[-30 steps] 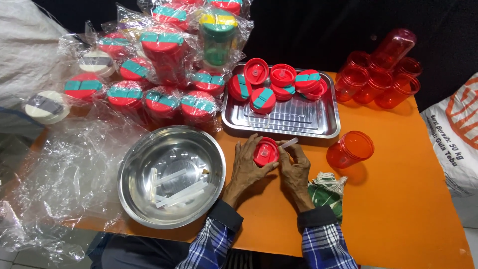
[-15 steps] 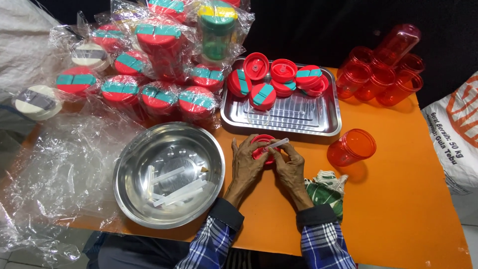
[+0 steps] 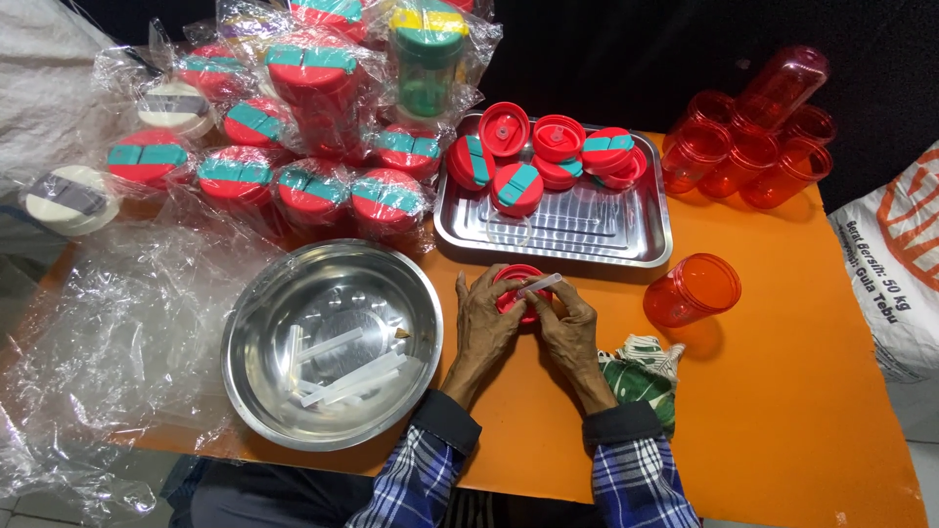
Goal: Cleaning plastic container parts with a cloth and assembling them by snapping lids onto bases.
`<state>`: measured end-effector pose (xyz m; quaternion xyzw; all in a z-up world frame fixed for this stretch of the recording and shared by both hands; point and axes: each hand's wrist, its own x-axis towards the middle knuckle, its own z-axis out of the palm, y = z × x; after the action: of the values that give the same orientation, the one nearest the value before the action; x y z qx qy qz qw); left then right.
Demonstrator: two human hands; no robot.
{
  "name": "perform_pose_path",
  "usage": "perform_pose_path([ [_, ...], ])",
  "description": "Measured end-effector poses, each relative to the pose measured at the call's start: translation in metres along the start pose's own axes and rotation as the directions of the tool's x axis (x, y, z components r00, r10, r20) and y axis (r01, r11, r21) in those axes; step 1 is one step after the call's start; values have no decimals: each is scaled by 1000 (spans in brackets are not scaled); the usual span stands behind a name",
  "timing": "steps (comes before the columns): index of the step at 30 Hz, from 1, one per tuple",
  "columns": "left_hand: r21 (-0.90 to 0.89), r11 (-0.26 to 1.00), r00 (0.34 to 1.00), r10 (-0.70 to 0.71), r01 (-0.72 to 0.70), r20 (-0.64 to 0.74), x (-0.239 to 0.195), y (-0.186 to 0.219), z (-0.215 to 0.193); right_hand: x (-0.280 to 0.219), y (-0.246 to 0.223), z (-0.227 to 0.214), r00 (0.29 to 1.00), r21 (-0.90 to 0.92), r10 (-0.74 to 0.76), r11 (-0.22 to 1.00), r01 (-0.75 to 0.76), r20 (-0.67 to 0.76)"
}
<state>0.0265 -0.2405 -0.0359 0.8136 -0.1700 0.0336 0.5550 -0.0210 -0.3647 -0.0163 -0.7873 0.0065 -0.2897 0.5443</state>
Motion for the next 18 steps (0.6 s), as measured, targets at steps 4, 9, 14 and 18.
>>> perform_pose_path([
  [4,19,1000,1000,-15,15,-9,2,-11,7,0,5,1,1000,-9,-29,1000,29,7],
  [9,20,999,999,-42,43,-18,2,-12,10,1,-4,1,999,13,-32,999,32,20],
  [14,33,999,999,-19,20,-39,4,-12,12,1,-5,2,999,12,-34,999,34,22],
  [18,40,999,999,-29,30,-35,3,-13,11,-1,-9,4,1000,-8,-10,1000,10,10],
])
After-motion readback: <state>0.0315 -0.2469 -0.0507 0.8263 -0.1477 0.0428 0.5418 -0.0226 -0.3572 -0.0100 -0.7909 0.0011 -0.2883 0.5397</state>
